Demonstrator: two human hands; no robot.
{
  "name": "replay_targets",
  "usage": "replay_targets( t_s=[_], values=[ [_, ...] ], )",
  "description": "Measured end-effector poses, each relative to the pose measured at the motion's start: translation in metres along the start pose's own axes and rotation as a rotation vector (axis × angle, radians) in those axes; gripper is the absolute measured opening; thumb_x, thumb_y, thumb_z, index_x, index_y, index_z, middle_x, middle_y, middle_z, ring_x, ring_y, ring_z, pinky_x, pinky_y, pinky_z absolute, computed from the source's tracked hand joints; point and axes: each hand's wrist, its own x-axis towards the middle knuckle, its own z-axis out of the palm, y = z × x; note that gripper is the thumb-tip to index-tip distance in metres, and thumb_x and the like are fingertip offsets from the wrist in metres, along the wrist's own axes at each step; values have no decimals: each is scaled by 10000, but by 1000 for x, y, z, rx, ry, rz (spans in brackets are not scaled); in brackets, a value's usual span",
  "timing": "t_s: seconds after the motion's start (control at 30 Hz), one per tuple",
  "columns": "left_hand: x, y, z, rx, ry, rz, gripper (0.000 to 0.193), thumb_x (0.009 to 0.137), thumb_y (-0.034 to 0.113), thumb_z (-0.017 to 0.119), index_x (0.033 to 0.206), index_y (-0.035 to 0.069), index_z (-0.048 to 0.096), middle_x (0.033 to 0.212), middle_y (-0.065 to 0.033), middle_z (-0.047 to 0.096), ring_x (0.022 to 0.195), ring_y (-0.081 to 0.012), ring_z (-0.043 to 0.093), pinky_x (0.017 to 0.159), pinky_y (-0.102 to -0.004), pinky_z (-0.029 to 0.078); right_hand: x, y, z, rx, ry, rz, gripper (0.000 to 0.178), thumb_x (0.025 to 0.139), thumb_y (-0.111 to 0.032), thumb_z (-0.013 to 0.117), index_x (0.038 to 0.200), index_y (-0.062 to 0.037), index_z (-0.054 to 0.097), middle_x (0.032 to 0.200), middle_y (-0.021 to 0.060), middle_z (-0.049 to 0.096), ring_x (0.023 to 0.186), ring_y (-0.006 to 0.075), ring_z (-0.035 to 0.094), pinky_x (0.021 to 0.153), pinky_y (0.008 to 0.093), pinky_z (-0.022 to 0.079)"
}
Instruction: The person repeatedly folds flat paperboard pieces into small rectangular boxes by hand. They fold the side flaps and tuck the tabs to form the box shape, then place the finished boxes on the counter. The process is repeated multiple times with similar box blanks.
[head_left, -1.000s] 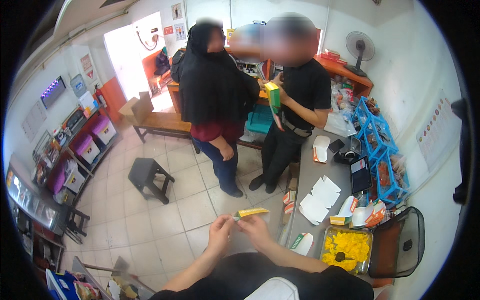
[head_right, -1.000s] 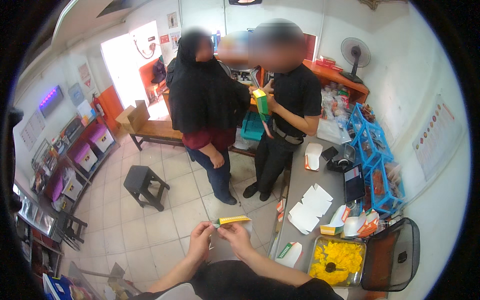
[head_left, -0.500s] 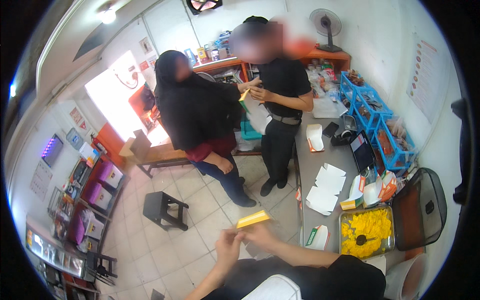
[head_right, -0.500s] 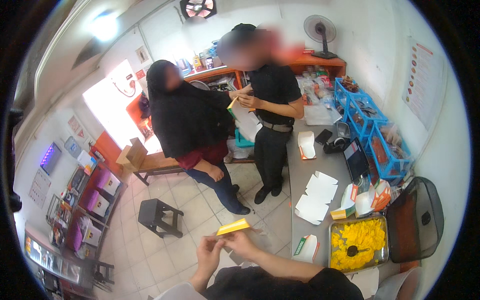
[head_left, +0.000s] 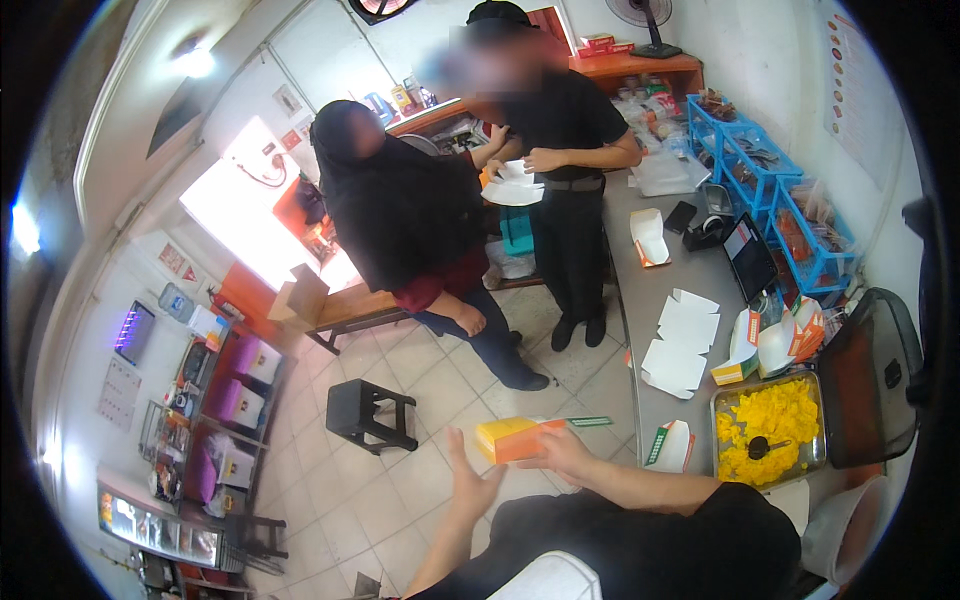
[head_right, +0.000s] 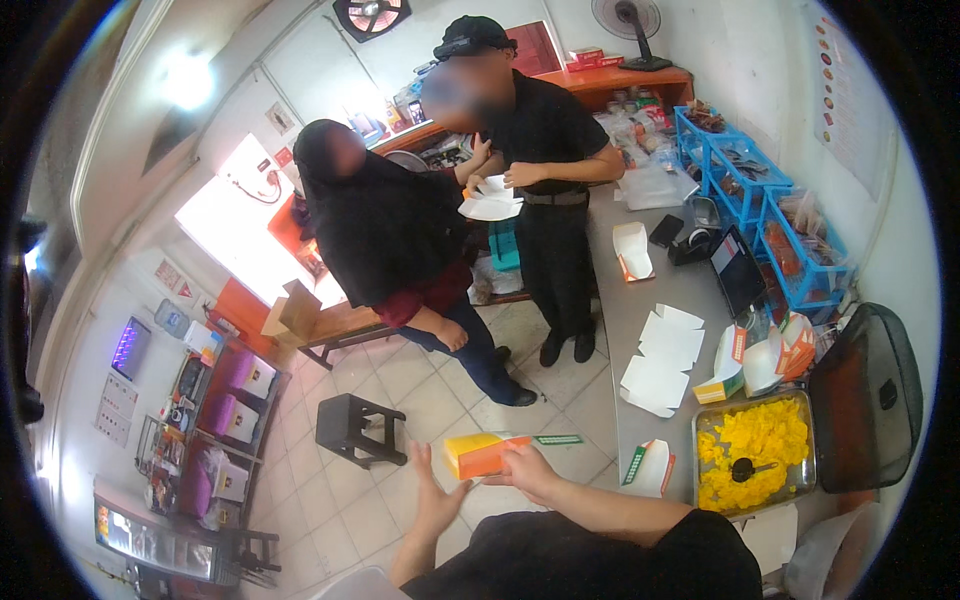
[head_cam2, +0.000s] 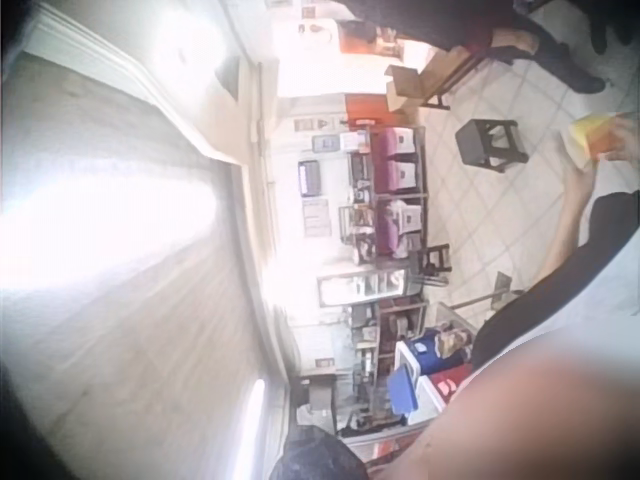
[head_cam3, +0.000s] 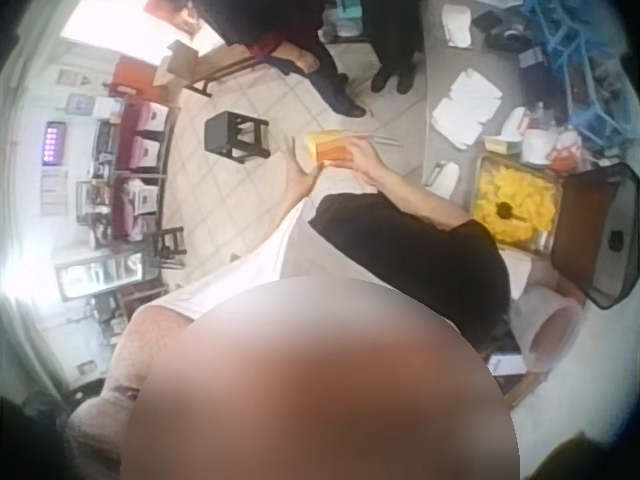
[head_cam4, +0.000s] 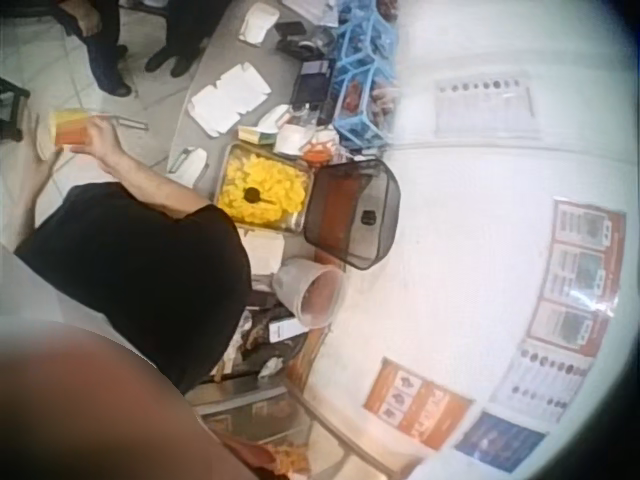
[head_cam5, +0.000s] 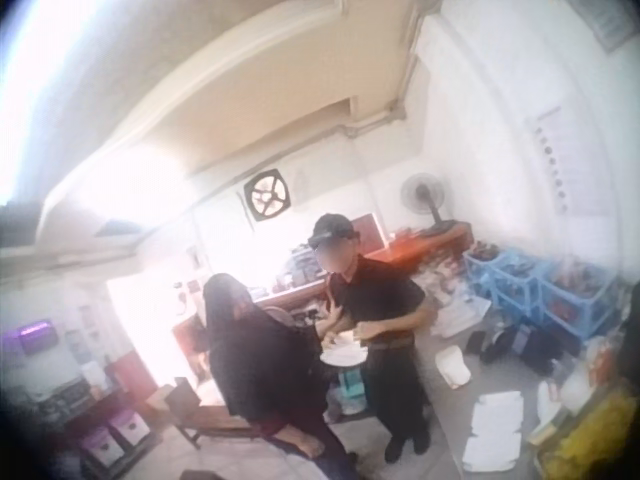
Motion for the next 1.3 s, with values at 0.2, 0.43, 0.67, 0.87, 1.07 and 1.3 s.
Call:
replay_targets(
  t_s=[0.2,0.43,0.67,0.87,1.07,1.3],
  values=[
    [-13,41,19,94,-431,243,590,843,220,834,1355,85,574,1350,-201,648,1279,-435,600,1063,-500,498,6,46,-29,-816,51,3,274,1046,-113,479,1182,50,653,1047,158,736,973,286,744,843,440,609],
    [-18,30,23,139,-461,107,339,890,209,780,1188,119,649,1206,-141,711,994,-382,723,831,-464,594,-4,32,-56,-77,-83,450,366,1073,-340,553,1316,-77,624,1252,106,690,1175,244,683,938,425,561],
    [-12,34,16,171,-557,277,235,923,209,763,1113,91,692,1211,-136,731,986,-351,736,823,-441,606,-5,9,-75,-184,81,459,340,1027,-326,667,1220,-45,675,1248,110,712,1106,241,715,906,416,572],
    [-5,16,25,26,-396,-46,201,1036,209,615,1160,65,680,1096,-174,744,979,-356,728,842,-427,583,1,0,-52,-634,225,36,264,951,-211,783,1108,-3,740,1058,58,759,926,223,741,781,346,592],
    [8,3,44,-701,-107,-479,190,1082,166,587,1191,16,631,1282,-143,699,1148,-238,682,957,-426,584,6,-4,3,-700,233,-695,208,946,-247,776,1028,-57,763,947,76,776,883,211,750,797,355,573],
    [24,14,37,-908,18,-558,190,1078,158,608,1169,-4,647,1351,-193,638,1189,-245,653,986,-430,584,16,-14,28,-423,117,-570,204,929,-140,806,1089,-38,730,1062,49,756,1024,169,715,903,341,558]
  ],
)
